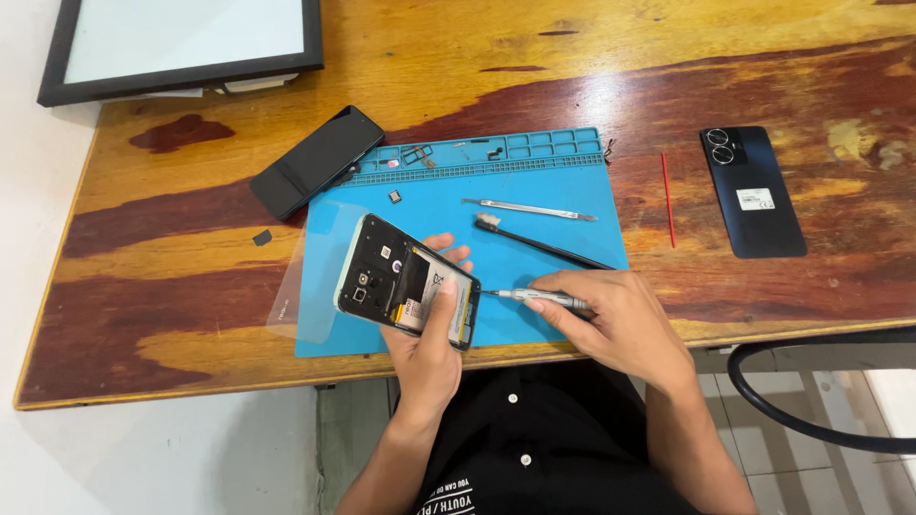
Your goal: The person disassembles a smartphone on a blue mat, using a screwdriver to remove screws and a brush to clean internal components. They handle the camera module and battery area, then reposition the phone to continue working on the interior.
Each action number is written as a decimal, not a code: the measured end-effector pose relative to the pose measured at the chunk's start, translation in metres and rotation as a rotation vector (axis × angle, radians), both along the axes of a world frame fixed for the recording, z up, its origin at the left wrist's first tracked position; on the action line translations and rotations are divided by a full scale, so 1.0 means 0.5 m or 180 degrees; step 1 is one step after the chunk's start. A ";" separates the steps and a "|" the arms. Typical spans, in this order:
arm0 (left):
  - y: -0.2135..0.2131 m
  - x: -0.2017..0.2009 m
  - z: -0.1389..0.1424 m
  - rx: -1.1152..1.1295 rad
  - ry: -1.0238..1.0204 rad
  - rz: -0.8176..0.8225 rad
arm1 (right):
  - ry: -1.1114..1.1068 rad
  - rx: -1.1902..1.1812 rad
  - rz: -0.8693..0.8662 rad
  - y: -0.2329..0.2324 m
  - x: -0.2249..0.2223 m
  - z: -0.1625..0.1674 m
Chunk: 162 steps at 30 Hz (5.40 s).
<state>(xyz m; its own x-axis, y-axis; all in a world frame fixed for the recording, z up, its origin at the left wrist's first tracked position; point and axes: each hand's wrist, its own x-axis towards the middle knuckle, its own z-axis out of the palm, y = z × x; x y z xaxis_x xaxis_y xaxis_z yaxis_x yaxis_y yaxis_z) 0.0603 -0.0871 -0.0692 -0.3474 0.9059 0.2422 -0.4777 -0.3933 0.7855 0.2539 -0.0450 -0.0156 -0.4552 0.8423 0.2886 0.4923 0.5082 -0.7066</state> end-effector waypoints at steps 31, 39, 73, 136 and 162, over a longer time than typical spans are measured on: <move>-0.006 -0.006 0.008 -0.0055 0.0397 -0.0038 | 0.0113 0.0084 0.0093 0.006 -0.007 -0.009; -0.007 -0.008 0.015 -0.0026 0.0542 -0.0197 | 0.0253 0.0466 0.0080 0.005 -0.010 -0.016; -0.005 -0.009 0.011 -0.0072 0.0171 -0.0110 | 0.0047 0.0065 -0.0307 0.002 -0.009 -0.013; -0.007 -0.015 0.016 -0.0018 -0.0206 0.0050 | 0.0080 0.0545 0.0150 -0.006 -0.012 -0.011; -0.006 -0.014 0.021 0.0003 -0.0152 0.0049 | -0.0036 0.0329 0.0067 -0.001 -0.004 -0.023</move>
